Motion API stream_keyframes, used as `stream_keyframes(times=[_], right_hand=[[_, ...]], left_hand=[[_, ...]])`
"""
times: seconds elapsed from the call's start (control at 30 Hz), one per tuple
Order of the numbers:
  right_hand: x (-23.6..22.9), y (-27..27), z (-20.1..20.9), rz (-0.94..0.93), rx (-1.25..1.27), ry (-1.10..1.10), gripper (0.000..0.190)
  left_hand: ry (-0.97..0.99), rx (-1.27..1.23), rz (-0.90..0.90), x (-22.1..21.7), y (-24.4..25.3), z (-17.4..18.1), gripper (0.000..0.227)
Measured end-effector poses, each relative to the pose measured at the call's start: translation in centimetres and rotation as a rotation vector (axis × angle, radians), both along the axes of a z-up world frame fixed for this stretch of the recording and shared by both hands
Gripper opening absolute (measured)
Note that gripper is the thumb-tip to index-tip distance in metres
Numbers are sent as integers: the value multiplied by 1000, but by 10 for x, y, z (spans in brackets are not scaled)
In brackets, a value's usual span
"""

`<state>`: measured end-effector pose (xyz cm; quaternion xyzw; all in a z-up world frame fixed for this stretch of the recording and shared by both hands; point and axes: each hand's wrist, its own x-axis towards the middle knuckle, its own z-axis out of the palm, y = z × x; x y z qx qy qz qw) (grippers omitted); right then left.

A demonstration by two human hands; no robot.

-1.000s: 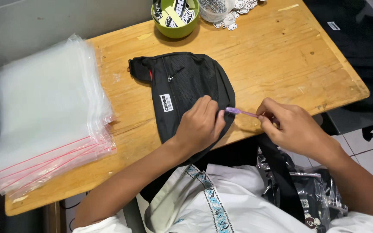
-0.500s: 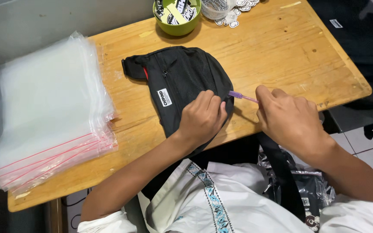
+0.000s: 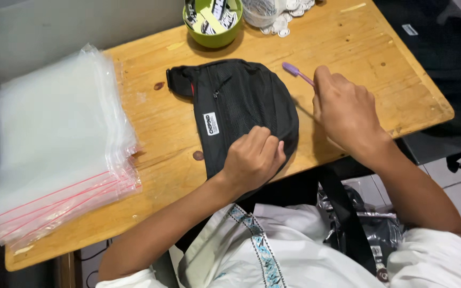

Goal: The person cleans the exterior of a black fanny pack using a toothbrush, then places a sticker on the front of the bag before sliding the bag into a plastic sleeve and sealing it.

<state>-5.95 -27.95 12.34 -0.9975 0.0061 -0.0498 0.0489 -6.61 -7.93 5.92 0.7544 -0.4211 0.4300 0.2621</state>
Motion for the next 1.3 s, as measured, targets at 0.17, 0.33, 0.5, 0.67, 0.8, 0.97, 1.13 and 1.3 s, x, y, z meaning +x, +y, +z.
stream_keyframes(times=[0.17, 0.33, 0.5, 0.67, 0.8, 0.97, 1.13, 1.3], right_hand=[[22, -1, -17, 45, 19, 98, 16], [31, -14, -24, 50, 46, -101, 14], [-35, -14, 1, 49, 189, -89, 12], [-100, -20, -33, 46, 174, -48, 6], [-123, -19, -62, 156, 523, 104, 7], [-118, -43, -28, -31, 496, 6, 11], [-73, -22, -20, 180, 501, 11, 33], [-8, 2, -22, 727, 524, -31, 50]], left_hand=[[-7, -17, -2, 5, 0, 0, 27], [163, -36, -47, 4, 7, 7, 23], [596, -23, -230, -1, 21, 17, 18], [544, -66, -243, -3, 20, 14, 18], [387, 58, -191, -8, 14, 9, 22], [349, 67, -177, -10, 16, 6, 22], [285, 66, -221, -10, 15, 4, 24], [151, -7, -205, -12, 11, -8, 16]])
